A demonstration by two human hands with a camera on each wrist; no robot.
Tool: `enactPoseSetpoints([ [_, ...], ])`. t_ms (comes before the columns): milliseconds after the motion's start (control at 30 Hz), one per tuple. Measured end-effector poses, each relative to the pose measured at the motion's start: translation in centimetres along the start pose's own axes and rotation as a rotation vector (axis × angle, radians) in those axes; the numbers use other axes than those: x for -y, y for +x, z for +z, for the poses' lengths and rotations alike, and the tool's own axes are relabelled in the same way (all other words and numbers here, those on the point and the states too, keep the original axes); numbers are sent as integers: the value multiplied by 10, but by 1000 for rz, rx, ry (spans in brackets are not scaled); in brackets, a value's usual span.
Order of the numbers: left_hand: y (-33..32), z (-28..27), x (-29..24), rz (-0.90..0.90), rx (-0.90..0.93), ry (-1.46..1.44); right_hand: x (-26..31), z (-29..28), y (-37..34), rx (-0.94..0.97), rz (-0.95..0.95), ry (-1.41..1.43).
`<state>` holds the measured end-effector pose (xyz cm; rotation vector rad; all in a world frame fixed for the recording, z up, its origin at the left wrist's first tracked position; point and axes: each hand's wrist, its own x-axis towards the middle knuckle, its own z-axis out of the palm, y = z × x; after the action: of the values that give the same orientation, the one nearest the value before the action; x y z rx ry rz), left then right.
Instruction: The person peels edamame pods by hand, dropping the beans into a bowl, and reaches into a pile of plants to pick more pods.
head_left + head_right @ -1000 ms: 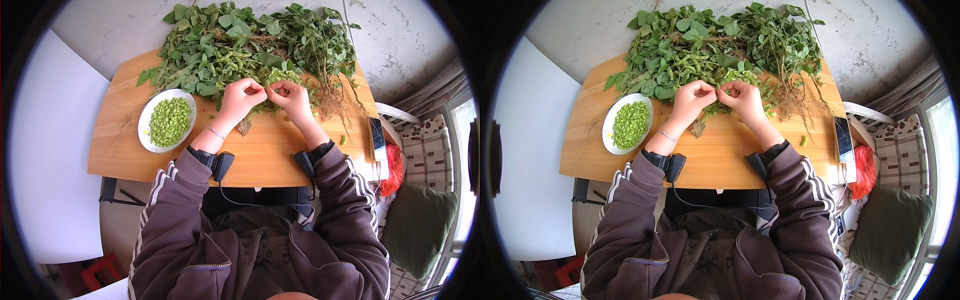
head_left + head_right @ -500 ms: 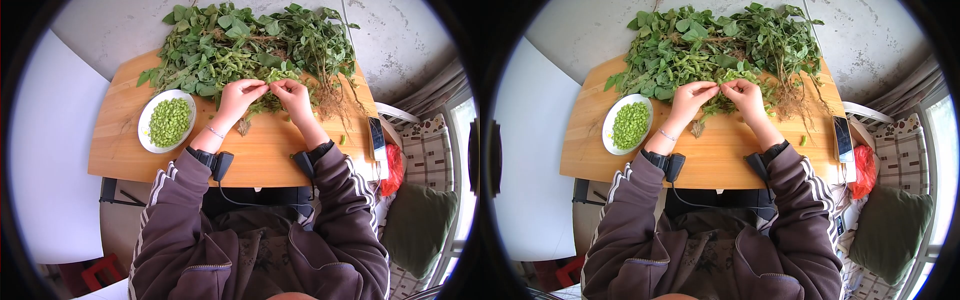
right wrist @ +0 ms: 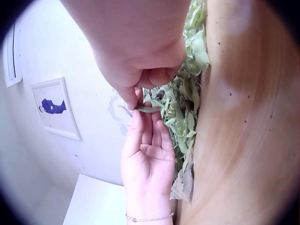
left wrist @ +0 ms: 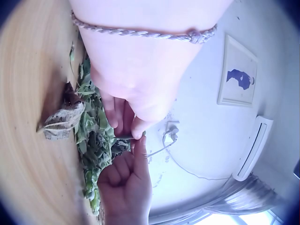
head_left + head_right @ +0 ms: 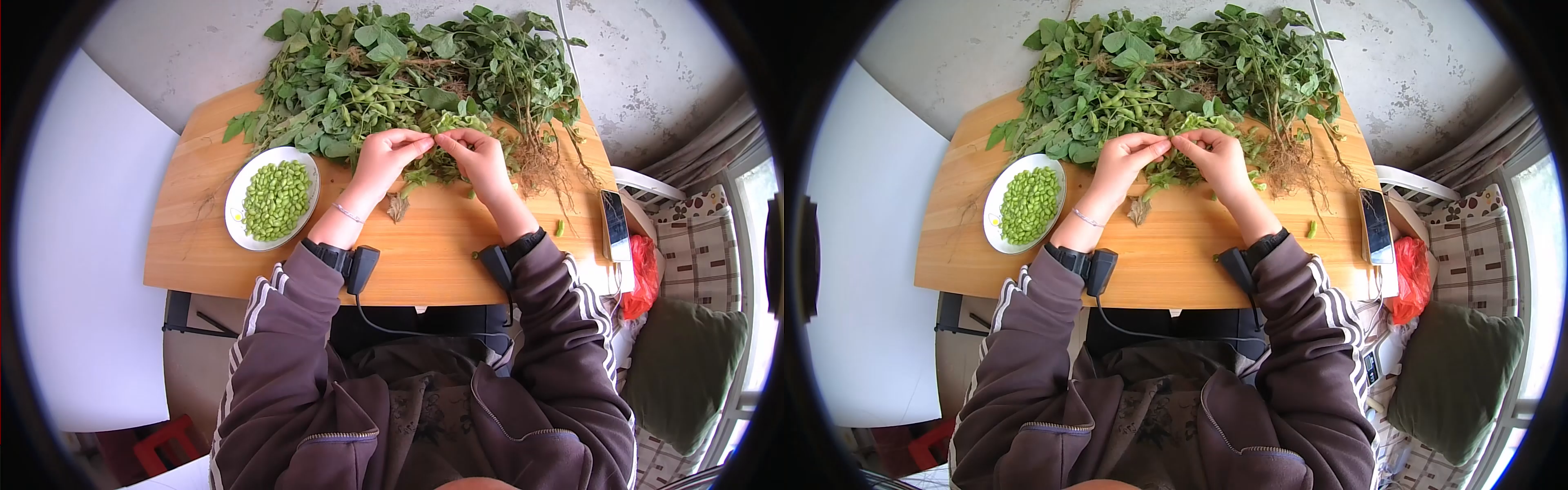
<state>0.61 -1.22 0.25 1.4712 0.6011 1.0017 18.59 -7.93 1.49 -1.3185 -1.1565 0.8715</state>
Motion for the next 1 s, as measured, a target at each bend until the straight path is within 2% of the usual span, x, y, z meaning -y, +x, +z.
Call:
enactPoseSetpoints([
  [67, 1, -1, -1, -42, 12, -62, -6, -1, 2, 2, -35, -32],
  [167, -1, 2, 2, -5, -33, -32, -8, -1, 2, 16, -90, -99],
  [267, -1, 2, 2, 31, -51, 81, -10, 0, 3, 42, -117, -112],
  [367, -2, 1, -3, 150, -46, 278, 7, 1, -3, 49, 25, -30],
  [467, -4, 3, -6, 234, -45, 394, 3, 3, -2, 37, -17, -92],
  [667, 0, 0, 2, 60, -37, -22, 9, 3, -6, 47, -46, -108],
  [867, 0, 1, 6, -85, -46, -216, 8, 3, -6, 75, -48, -85],
  [1000, 0, 0, 5, -61, -36, -223, 11, 3, -8, 91, -49, -10],
])
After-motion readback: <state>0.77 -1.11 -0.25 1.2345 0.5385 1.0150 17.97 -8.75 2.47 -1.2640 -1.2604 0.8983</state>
